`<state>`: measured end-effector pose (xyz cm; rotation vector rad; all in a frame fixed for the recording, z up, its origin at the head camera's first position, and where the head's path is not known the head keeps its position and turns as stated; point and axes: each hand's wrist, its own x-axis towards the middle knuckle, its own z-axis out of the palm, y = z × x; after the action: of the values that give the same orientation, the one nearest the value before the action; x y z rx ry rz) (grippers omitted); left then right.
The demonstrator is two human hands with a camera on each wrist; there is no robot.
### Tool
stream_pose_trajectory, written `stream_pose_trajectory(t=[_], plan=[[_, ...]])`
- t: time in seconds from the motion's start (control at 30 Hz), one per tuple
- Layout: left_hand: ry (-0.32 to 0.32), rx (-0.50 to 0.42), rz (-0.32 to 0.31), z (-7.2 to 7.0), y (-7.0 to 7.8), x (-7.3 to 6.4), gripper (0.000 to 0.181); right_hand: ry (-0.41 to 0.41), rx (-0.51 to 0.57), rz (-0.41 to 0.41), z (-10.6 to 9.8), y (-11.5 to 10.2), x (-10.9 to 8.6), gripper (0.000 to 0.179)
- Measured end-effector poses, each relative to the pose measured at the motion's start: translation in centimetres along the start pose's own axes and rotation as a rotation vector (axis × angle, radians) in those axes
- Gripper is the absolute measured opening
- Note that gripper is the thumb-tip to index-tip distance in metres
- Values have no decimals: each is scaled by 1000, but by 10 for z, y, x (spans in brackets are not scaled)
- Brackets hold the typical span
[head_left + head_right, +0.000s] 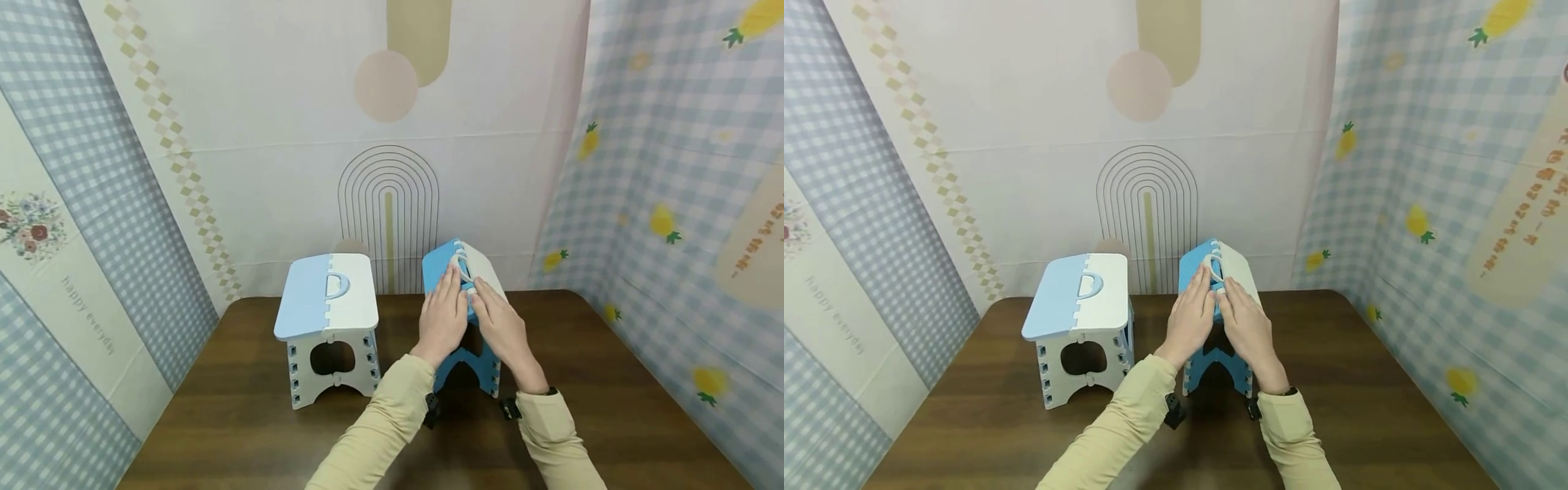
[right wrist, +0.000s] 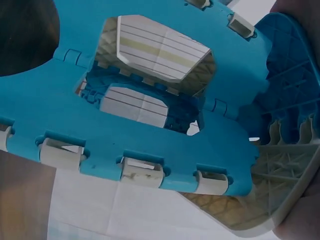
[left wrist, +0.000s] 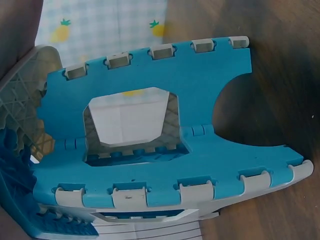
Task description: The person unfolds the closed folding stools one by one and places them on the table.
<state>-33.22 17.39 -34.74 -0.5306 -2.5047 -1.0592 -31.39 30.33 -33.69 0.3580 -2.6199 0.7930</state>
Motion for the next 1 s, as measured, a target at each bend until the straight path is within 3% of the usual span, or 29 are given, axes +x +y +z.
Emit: stream_pose_trajectory(t=[0.5,0.67,1.0], plan=[[-76,190,-34,-2,-1,-3,51,65,-146,-54,6,2,-4,56],[-85,220,-46,-4,0,-3,51,80,-217,-95,5,5,-3,53],[-83,330,-30,-2,-3,0,51,65,-294,-102,8,10,0,52]])
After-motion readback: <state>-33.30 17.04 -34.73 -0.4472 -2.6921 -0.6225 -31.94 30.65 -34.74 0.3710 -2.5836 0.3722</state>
